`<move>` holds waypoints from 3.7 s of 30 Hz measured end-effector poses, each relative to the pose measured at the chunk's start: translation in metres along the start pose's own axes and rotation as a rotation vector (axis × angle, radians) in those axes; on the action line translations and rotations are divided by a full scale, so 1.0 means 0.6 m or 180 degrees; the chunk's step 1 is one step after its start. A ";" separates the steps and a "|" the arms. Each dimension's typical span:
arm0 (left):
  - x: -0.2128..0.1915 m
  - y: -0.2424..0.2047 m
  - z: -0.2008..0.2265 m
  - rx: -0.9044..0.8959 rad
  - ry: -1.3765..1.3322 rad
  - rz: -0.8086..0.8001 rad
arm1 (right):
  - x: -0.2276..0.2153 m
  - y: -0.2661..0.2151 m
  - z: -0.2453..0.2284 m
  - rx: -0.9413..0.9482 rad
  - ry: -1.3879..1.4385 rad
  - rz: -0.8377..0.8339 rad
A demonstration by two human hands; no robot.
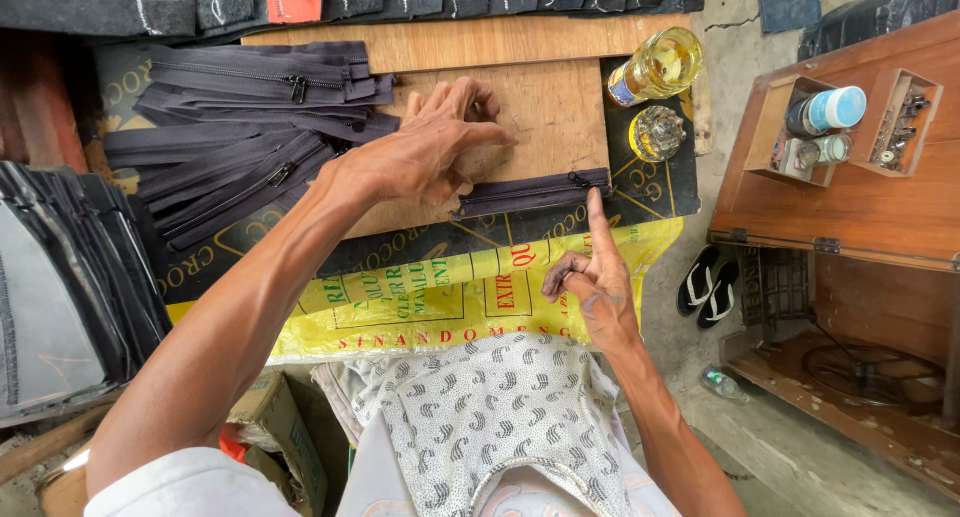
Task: The person sits at a workbench and repeatedly sews zippers onto dark fabric pieces using a sewing machine. They align the zipper, guide the fabric through the machine, and then stack the finished pieces on a pile to the left.
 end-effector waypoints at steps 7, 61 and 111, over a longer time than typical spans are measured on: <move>-0.001 0.001 0.001 0.0066 0.0041 0.0068 | 0.058 -0.008 -0.002 0.0200 -0.1002 -0.0223; 0.000 0.002 0.000 0.0131 0.0063 0.0220 | 0.194 0.002 -0.070 -0.1407 -0.3911 -0.0713; -0.152 -0.134 0.124 -0.0020 0.0245 0.2286 | 0.037 0.086 -0.165 -0.1892 -0.1519 0.0893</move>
Point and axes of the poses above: each hand's wrist, its own y-axis towards the middle knuckle, its own x-axis out of the palm, z = x × y, the point moved 9 cm from there along y, towards the middle knuckle, and after that the axes turned 7 degrees about y, right-handed, at the moved point
